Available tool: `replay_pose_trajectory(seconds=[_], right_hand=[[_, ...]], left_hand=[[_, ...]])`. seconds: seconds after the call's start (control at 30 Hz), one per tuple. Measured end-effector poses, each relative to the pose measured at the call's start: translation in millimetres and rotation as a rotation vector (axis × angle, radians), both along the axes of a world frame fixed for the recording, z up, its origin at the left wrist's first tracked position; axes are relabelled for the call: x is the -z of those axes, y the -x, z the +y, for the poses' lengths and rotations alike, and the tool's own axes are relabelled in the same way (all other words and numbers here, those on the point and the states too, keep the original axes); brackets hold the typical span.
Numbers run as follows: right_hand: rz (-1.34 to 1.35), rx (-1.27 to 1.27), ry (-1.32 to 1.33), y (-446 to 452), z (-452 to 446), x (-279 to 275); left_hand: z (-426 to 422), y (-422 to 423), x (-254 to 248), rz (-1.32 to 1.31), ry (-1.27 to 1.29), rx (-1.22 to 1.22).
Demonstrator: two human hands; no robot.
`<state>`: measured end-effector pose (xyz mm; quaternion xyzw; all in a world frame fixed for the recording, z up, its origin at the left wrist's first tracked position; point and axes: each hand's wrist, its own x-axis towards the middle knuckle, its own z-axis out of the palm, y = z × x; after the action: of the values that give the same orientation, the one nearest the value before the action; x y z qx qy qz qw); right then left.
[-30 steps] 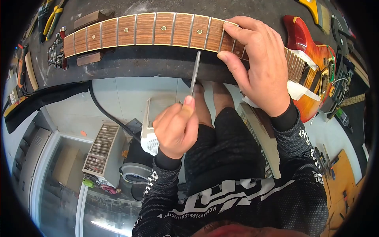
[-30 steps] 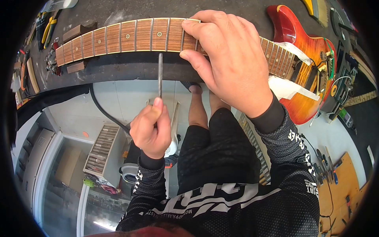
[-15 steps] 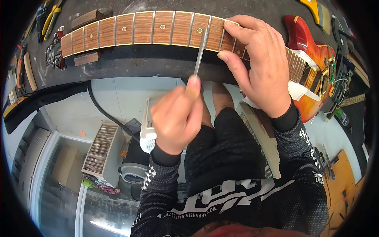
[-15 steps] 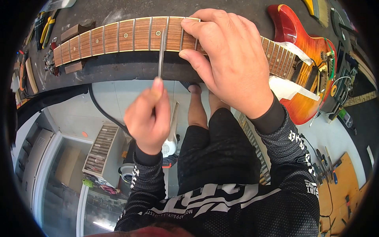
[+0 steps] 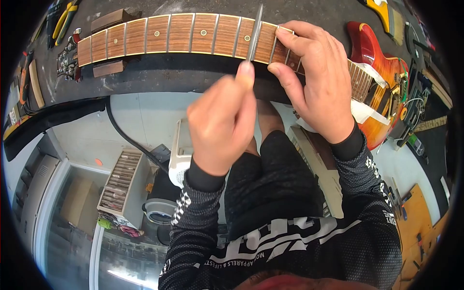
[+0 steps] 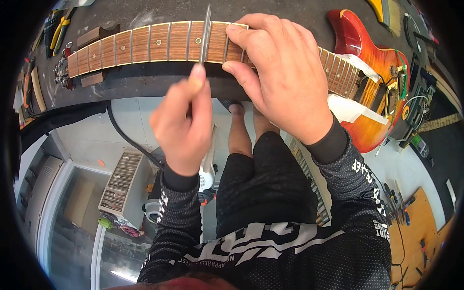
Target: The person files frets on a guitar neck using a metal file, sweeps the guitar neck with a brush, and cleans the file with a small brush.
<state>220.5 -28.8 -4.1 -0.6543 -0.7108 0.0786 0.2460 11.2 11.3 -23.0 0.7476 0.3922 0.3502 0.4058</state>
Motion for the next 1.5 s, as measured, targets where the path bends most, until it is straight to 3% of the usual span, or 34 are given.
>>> replay_pose_trajectory(seconds=[0.1, 0.2, 0.63, 0.73, 0.9, 1.13, 1.27, 1.5], right_hand=[[-0.004, 0.002, 0.013, 0, 0, -1], [-0.006, 0.007, 0.013, 0, 0, -1], [-0.008, 0.001, 0.006, -1, 0, 0], [0.0, -0.005, 0.0, 1, -1, 0], [-0.018, 0.013, -0.048, 0, 2, 5], [-0.013, 0.007, -0.053, 0, 3, 5], [-0.011, 0.008, -0.045, 0, 2, 4], [-0.011, 0.004, 0.003, 1, -1, 0]], left_hand=[[-36, 37, 1, 0.105, -0.099, 0.026], [-51, 56, -2, 0.049, -0.035, 0.018], [-26, 30, 7, 0.069, -0.098, 0.018], [3, -6, 3, -0.032, 0.015, -0.017], [-34, 31, 3, 0.032, -0.027, -0.024], [-7, 3, 6, -0.021, -0.024, -0.013], [-49, 48, 2, 0.097, -0.075, 0.022], [-45, 48, 2, 0.069, -0.085, 0.025]])
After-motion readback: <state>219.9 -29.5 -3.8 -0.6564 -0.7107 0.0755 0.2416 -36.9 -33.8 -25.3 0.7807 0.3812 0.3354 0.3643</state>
